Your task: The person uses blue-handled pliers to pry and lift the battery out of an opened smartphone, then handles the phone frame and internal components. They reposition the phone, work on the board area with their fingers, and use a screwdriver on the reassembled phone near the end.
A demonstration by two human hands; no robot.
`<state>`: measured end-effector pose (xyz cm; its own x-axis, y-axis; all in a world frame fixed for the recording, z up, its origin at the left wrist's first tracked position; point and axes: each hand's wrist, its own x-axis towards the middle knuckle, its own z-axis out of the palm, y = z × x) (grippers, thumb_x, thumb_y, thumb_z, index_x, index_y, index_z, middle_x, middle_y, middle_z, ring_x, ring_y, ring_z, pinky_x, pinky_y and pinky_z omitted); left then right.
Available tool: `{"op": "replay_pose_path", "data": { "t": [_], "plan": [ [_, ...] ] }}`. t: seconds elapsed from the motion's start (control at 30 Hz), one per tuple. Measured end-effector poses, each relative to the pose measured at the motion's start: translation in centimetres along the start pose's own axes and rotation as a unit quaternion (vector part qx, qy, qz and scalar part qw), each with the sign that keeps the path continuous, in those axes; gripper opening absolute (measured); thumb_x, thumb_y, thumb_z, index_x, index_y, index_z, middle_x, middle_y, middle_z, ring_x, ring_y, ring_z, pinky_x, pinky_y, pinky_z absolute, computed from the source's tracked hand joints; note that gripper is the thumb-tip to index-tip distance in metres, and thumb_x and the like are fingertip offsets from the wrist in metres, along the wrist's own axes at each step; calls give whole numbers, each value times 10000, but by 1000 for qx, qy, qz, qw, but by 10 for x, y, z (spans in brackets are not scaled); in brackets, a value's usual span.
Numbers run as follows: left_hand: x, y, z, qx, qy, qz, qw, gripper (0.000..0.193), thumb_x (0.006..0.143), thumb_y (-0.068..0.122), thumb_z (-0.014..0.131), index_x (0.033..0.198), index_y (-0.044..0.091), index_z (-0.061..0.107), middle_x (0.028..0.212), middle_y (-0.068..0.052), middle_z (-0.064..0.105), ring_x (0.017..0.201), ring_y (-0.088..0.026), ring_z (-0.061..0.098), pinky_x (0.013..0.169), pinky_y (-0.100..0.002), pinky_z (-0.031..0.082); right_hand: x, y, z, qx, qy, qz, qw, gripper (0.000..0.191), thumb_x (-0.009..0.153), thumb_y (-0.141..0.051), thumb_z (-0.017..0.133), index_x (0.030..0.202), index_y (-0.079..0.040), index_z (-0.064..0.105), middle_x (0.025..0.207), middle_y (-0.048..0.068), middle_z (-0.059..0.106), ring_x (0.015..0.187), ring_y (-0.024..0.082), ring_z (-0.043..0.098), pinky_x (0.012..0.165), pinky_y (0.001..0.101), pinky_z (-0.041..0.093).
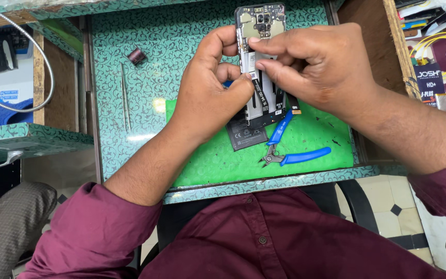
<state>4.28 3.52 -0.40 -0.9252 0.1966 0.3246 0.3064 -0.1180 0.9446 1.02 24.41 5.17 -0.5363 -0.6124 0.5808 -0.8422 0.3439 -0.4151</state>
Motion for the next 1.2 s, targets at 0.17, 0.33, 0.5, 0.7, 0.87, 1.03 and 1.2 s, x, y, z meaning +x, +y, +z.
{"op": "replay_pose_path", "data": {
  "t": [0.17, 0.33, 0.5, 0.7, 0.87, 1.03, 1.2],
  "plan": [
    [0, -1, -3, -14, -14, -7, 1000, 575, 921, -90, 613, 1464, 1, 448, 1335, -90, 548, 886, -55, 659, 758, -218, 580, -9, 9, 5, 61, -16, 81, 995, 118, 1037, -32, 794, 1119, -11, 713, 848, 23, 686, 724, 29, 636, 661, 198, 503],
    [-1, -4, -2, 22, -12, -14, 1000, 577, 911, -79, 634, 1456, 2, 460, 1293, -82, 542, 856, -48, 653, 732, -209, 568, -13, 12, 8, 123, -32, 150, 980, 123, 1036, -42, 755, 1075, 2, 647, 811, 9, 677, 701, 24, 595, 594, 192, 469],
    [1, -6, -6, 39, -3, -6, 999, 564, 912, -80, 639, 1450, 0, 487, 1294, -84, 551, 857, -48, 626, 754, -210, 563, -13, 15, 5, 120, -62, 79, 988, 157, 1030, -41, 739, 1020, 8, 590, 844, 18, 680, 761, 34, 663, 723, 213, 552],
    [1, -12, -14, 28, -2, 16, 999, 552, 935, -81, 622, 1462, -1, 480, 1299, -92, 586, 939, -60, 628, 826, -220, 566, -12, 13, 1, 77, -81, 88, 990, 163, 944, -82, 721, 985, -19, 576, 816, 40, 642, 722, 110, 660, 687, 261, 551],
    [6, -17, -21, -17, 4, 6, 1000, 550, 960, -87, 564, 1494, -10, 454, 1310, -119, 677, 1085, -111, 704, 966, -258, 590, -8, 14, -3, 40, -74, -2, 996, 166, 911, -68, 678, 952, -25, 524, 942, 108, 666, 861, 192, 673, 786, 324, 543],
    [8, -9, -22, 29, 32, 58, 997, 675, 936, -113, 557, 1539, 47, 300, 1278, -107, 673, 1115, -131, 716, 874, -237, 594, -10, 17, -1, 166, -97, 32, 981, 174, 1036, -143, 625, 1047, -52, 477, 1119, 109, 711, 1035, 165, 744, 914, 307, 604],
    [7, 5, -23, 55, 75, 37, 995, 607, 906, -109, 551, 1430, 65, 297, 1203, -110, 658, 985, -121, 713, 761, -227, 586, -10, 20, 1, 203, -101, 31, 973, 193, 1068, -185, 605, 1088, -53, 466, 1133, 124, 701, 1120, 177, 730, 987, 319, 609]
  ]
}}
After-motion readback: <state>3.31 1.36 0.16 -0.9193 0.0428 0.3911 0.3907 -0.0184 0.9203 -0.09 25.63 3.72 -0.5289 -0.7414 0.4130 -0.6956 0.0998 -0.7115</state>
